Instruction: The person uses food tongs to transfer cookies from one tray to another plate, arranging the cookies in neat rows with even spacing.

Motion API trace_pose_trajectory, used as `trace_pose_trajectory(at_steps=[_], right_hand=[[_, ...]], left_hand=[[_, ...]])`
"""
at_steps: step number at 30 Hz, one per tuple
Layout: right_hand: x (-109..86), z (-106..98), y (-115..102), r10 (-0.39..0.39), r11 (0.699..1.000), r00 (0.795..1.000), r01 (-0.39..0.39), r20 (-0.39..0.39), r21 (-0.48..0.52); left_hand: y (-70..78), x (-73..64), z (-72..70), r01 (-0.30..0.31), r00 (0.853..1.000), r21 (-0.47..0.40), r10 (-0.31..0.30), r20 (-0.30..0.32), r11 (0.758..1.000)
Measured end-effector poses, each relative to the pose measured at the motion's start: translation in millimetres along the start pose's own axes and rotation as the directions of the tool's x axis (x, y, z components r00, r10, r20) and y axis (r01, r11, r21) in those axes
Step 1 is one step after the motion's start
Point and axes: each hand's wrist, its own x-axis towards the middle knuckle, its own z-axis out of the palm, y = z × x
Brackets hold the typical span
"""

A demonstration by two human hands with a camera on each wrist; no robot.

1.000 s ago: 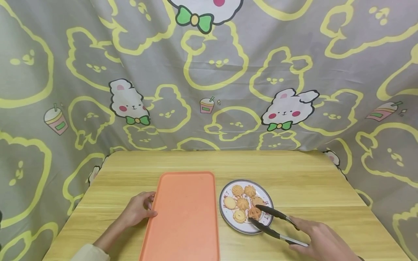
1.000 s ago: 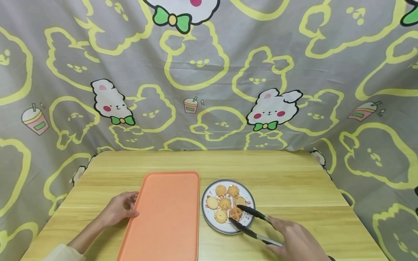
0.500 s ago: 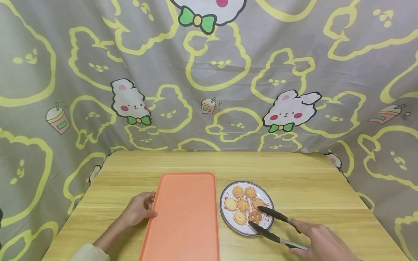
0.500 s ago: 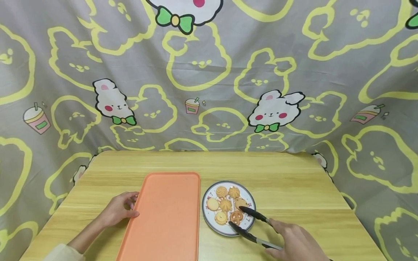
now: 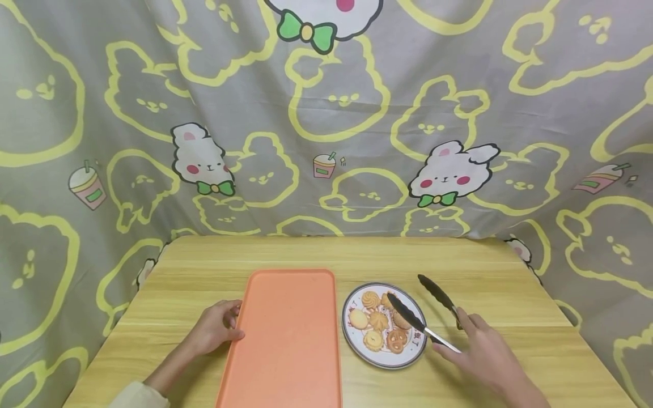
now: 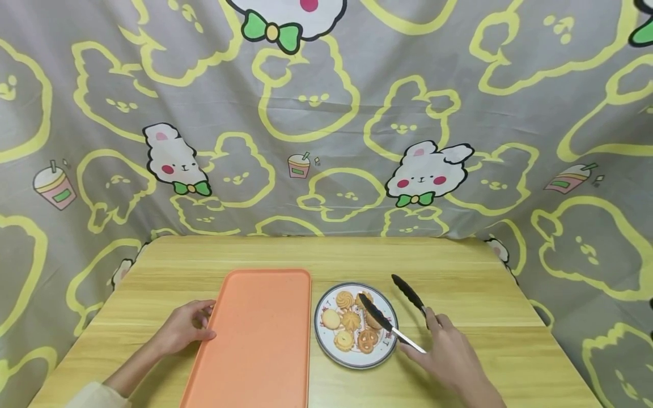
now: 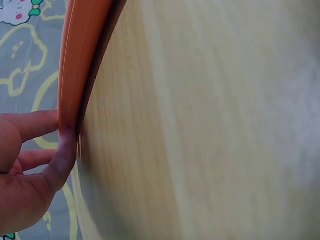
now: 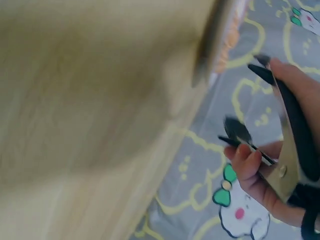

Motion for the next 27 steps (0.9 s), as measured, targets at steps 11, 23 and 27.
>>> trace_pose_trajectory(at_steps=[11,23,27], right_hand=[[44.4,22.2,10.9,0.199,0.975,0.978,-0.191,0.065,-0.113],[62.7,36.3,26.6,0.266,0.96,0.947,-0.242,0.178,-0.144],[63.3,37.5,25.0,0.256,0.96,0.951,-0.23,0.175,-0.159]], left_hand=[[0.0,-1.5,0.2,-0.007,1.0,-0.008,0.007,-0.002,1.0],[1.1,-1.8,3.5,0.001,1.0,-0.025,-0.001,0.001,1.0],[0.1,-1.3,4.3,0.004,1.0,-0.023,-0.004,-0.003,1.0]])
